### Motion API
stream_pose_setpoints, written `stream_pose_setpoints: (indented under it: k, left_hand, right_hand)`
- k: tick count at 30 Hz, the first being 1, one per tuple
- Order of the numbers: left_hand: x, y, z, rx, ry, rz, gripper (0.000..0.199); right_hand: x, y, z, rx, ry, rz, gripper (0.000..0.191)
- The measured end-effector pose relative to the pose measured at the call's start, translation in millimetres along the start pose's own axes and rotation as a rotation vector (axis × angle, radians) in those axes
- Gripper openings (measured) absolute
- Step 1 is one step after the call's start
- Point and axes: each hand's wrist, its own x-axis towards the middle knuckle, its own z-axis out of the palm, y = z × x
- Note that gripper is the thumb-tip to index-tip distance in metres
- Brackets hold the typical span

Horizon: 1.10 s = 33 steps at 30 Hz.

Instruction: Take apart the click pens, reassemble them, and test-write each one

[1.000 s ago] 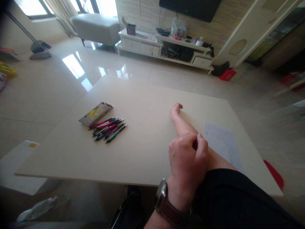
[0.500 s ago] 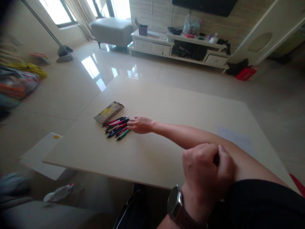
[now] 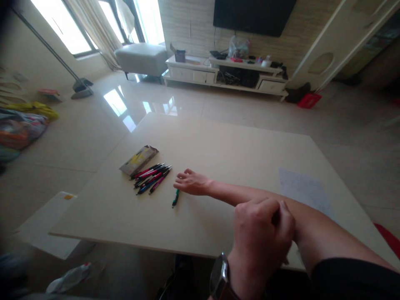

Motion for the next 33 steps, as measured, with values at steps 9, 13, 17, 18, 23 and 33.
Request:
stream_pose_setpoints:
  k: [9, 13, 17, 18, 23, 33]
  left_hand:
    - [1.4, 0.6, 12.9, -0.008, -0.051, -0.048, 0.035]
    - [3.1, -2.7, 21.5, 0.020, -0.113, -0.049, 0.036]
    - [10.1, -8.7, 17.0, 0.078, -0.110, -0.036, 0.034]
    - [12.4, -10.8, 13.7, 0.099, -0.095, -0.041, 0.032]
    - [16.7, -28.7, -3.2, 0.277, -0.103, -0.101, 0.018]
    - [-8.6, -61.4, 13.1, 0.498, -0.556, 0.082, 0.018]
  right_hand:
    - [-30.3, 2.8, 15.0, 0.069, 0.026, 0.005, 0.032]
    - [-8.0, 8.6, 9.4, 0.092, -0.025, -0.106, 0.020]
    - [-38.5, -8.3, -18.1, 0.275, -0.013, 0.232, 0.014]
    - [-55.8, -17.0, -28.4, 0.341, 0.006, 0.394, 0.015]
    - [-160.1, -76.7, -82.3, 0.408, 0.104, 0.907, 0.027]
    - [-217.5, -117.1, -118.9, 0.991, 0.516, 1.337, 0.012]
